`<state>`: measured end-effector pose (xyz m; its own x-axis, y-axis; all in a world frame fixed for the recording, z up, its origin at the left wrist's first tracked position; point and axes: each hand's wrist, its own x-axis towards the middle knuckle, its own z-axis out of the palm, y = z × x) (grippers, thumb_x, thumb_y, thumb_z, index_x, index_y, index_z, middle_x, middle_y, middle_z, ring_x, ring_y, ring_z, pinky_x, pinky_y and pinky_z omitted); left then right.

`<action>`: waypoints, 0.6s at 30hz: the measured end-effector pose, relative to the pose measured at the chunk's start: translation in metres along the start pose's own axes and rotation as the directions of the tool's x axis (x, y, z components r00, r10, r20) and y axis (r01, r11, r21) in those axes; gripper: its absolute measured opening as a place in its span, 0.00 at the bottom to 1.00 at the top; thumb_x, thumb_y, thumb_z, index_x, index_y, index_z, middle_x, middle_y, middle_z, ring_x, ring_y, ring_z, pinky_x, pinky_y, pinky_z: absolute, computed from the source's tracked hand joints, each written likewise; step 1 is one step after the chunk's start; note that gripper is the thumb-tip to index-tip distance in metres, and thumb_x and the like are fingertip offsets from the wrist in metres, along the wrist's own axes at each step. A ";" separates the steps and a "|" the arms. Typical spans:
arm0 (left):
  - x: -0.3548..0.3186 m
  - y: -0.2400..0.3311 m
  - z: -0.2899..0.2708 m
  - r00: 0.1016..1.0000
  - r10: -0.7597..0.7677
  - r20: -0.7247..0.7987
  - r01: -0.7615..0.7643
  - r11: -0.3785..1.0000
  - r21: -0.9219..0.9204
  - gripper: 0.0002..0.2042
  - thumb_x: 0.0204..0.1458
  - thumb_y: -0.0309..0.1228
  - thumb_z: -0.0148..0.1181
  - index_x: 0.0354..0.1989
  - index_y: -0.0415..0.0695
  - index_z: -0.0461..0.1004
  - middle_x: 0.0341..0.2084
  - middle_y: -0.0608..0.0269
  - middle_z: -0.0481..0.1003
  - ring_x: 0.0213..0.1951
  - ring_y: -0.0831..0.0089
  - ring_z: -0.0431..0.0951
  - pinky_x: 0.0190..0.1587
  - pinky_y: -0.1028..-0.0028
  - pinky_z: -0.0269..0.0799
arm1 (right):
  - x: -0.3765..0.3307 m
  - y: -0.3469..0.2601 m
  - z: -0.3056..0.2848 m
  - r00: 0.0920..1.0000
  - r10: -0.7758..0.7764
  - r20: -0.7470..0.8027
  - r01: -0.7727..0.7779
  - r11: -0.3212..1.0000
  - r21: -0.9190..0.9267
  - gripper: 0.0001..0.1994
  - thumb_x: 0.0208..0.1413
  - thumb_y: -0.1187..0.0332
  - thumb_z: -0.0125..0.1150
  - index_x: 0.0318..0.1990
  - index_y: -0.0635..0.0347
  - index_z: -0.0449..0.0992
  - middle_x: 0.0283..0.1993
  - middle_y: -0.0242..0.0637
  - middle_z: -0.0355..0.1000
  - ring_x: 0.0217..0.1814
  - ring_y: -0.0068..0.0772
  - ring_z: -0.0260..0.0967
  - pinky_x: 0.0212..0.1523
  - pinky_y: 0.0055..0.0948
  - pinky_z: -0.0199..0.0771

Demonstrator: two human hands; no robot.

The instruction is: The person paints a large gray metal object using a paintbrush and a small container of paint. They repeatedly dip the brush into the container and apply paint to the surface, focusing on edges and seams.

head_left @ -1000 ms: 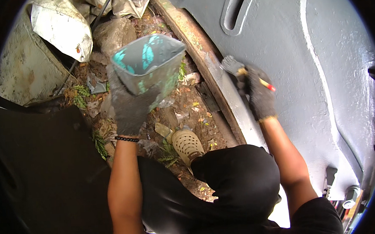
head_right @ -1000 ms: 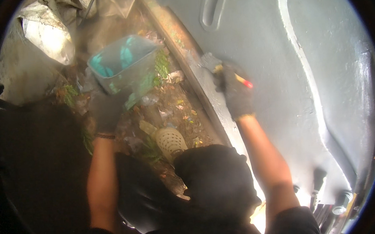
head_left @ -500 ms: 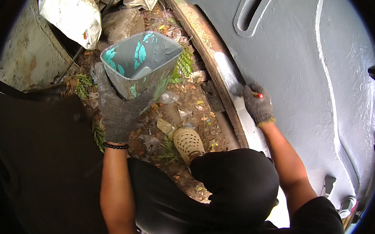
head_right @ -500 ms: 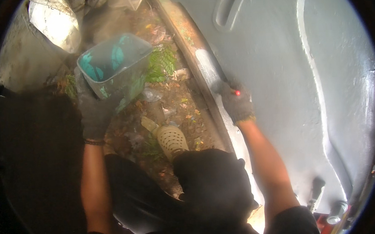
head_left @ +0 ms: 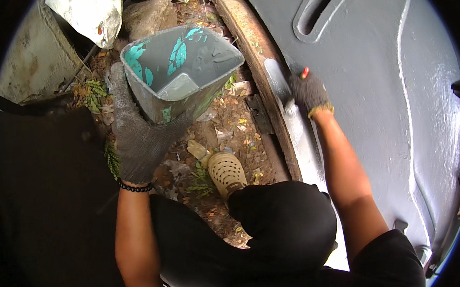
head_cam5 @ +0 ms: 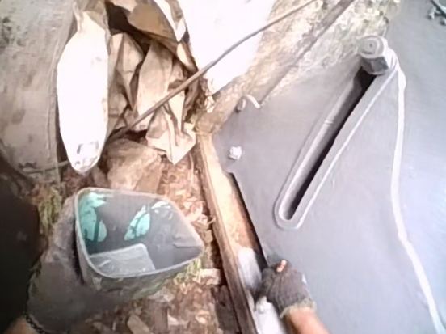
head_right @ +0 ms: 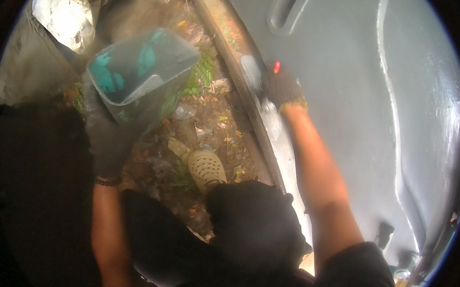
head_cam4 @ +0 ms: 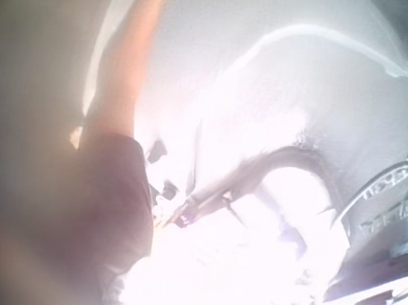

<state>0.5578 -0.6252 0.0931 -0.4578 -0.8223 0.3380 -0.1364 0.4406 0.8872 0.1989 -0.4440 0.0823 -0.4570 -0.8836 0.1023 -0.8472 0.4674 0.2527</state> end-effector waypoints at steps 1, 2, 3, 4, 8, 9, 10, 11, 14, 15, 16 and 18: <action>-0.001 -0.001 -0.002 1.000 -0.022 0.007 0.022 1.000 -0.001 0.60 0.37 0.37 0.88 0.78 0.35 0.52 0.68 0.45 0.69 0.67 0.55 0.73 0.68 0.58 0.71 | 0.019 -0.003 0.001 0.967 -0.213 -0.141 0.164 0.941 -0.296 0.14 0.65 0.62 0.54 0.36 0.62 0.81 0.36 0.56 0.80 0.38 0.57 0.81 0.39 0.53 0.80; -0.002 -0.002 -0.003 1.000 -0.003 -0.013 0.004 0.998 0.067 0.60 0.37 0.37 0.88 0.78 0.35 0.52 0.68 0.45 0.69 0.68 0.55 0.72 0.69 0.58 0.71 | 0.038 -0.005 -0.001 0.995 -0.021 -0.100 0.018 1.000 -0.026 0.14 0.65 0.63 0.54 0.36 0.62 0.81 0.36 0.55 0.80 0.38 0.56 0.81 0.38 0.52 0.80; -0.003 -0.003 -0.006 1.000 0.014 -0.026 -0.010 0.992 0.128 0.60 0.37 0.37 0.88 0.78 0.34 0.52 0.69 0.44 0.69 0.68 0.55 0.72 0.69 0.58 0.71 | 0.057 -0.008 -0.004 0.987 0.161 -0.006 -0.155 0.960 0.235 0.13 0.65 0.63 0.54 0.35 0.62 0.81 0.36 0.55 0.80 0.38 0.55 0.82 0.37 0.52 0.80; -0.003 -0.004 -0.008 0.999 0.008 -0.042 0.000 0.983 0.186 0.61 0.37 0.38 0.88 0.78 0.34 0.52 0.69 0.44 0.69 0.68 0.55 0.72 0.69 0.58 0.70 | 0.076 -0.013 -0.005 0.961 0.264 0.082 -0.269 0.829 0.490 0.13 0.64 0.63 0.54 0.35 0.62 0.81 0.35 0.55 0.80 0.38 0.54 0.82 0.37 0.51 0.80; -0.004 -0.010 -0.015 0.998 0.009 -0.065 0.004 0.982 0.191 0.61 0.37 0.40 0.88 0.78 0.33 0.51 0.70 0.42 0.68 0.68 0.53 0.72 0.70 0.57 0.70 | 0.141 -0.032 -0.003 0.915 0.404 0.017 -0.339 0.743 0.577 0.16 0.65 0.60 0.54 0.36 0.62 0.83 0.32 0.51 0.82 0.34 0.48 0.83 0.36 0.46 0.80; -0.005 -0.012 -0.017 0.997 0.006 -0.078 0.011 0.975 0.223 0.62 0.37 0.40 0.88 0.78 0.32 0.51 0.69 0.42 0.68 0.68 0.52 0.73 0.69 0.57 0.70 | 0.153 -0.036 -0.001 0.930 0.357 -0.091 -0.254 0.799 0.546 0.17 0.65 0.59 0.54 0.37 0.62 0.84 0.31 0.49 0.82 0.33 0.46 0.83 0.36 0.45 0.80; -0.004 -0.015 -0.018 0.996 0.022 -0.088 0.002 0.966 0.259 0.62 0.37 0.40 0.88 0.78 0.32 0.52 0.69 0.41 0.68 0.68 0.52 0.73 0.69 0.57 0.70 | 0.165 -0.040 0.001 0.932 0.303 -0.197 -0.169 0.846 0.505 0.18 0.65 0.57 0.54 0.37 0.62 0.84 0.31 0.47 0.82 0.32 0.44 0.83 0.36 0.43 0.80; -0.004 -0.018 -0.020 0.994 0.040 -0.098 -0.013 0.964 0.265 0.62 0.37 0.41 0.88 0.78 0.32 0.52 0.69 0.41 0.69 0.67 0.52 0.73 0.69 0.57 0.71 | 0.173 -0.044 0.004 0.914 0.315 -0.256 -0.143 0.840 0.523 0.19 0.65 0.56 0.54 0.37 0.62 0.84 0.30 0.46 0.82 0.31 0.42 0.83 0.36 0.42 0.80; -0.003 -0.026 -0.025 0.989 0.107 -0.101 -0.071 0.949 0.307 0.61 0.36 0.41 0.88 0.77 0.33 0.52 0.69 0.41 0.69 0.66 0.52 0.74 0.68 0.57 0.72 | 0.174 -0.046 0.015 0.929 0.359 -0.089 -0.208 0.705 0.678 0.22 0.65 0.53 0.54 0.37 0.65 0.84 0.28 0.43 0.82 0.26 0.36 0.80 0.32 0.39 0.78; -0.003 -0.027 -0.026 0.990 0.108 -0.091 -0.073 0.943 0.325 0.61 0.36 0.41 0.88 0.77 0.33 0.53 0.69 0.41 0.69 0.66 0.52 0.74 0.67 0.57 0.72 | 0.163 -0.044 0.020 0.925 0.377 -0.049 -0.263 0.728 0.633 0.17 0.65 0.56 0.58 0.38 0.62 0.84 0.34 0.43 0.83 0.33 0.39 0.81 0.37 0.40 0.80; -0.003 -0.027 -0.026 0.990 0.116 -0.083 -0.081 0.936 0.342 0.61 0.36 0.40 0.88 0.77 0.33 0.53 0.69 0.41 0.69 0.66 0.52 0.74 0.67 0.57 0.73 | 0.147 -0.041 0.024 0.917 0.398 -0.016 -0.314 0.748 0.585 0.13 0.64 0.59 0.62 0.40 0.59 0.85 0.40 0.42 0.83 0.40 0.42 0.83 0.41 0.41 0.82; -0.004 -0.023 -0.026 0.991 0.102 -0.081 -0.079 0.967 0.243 0.61 0.36 0.41 0.87 0.78 0.34 0.53 0.69 0.42 0.69 0.66 0.52 0.74 0.67 0.56 0.73 | 0.109 -0.035 0.032 0.948 0.320 0.008 -0.283 0.826 0.487 0.09 0.60 0.64 0.68 0.44 0.57 0.84 0.41 0.42 0.84 0.42 0.43 0.84 0.43 0.42 0.84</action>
<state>0.5856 -0.6413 0.0790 -0.3962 -0.7997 0.4511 -0.3089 0.5787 0.7548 0.1696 -0.5557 0.0539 -0.7060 -0.6876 0.1696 -0.7026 0.6503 -0.2888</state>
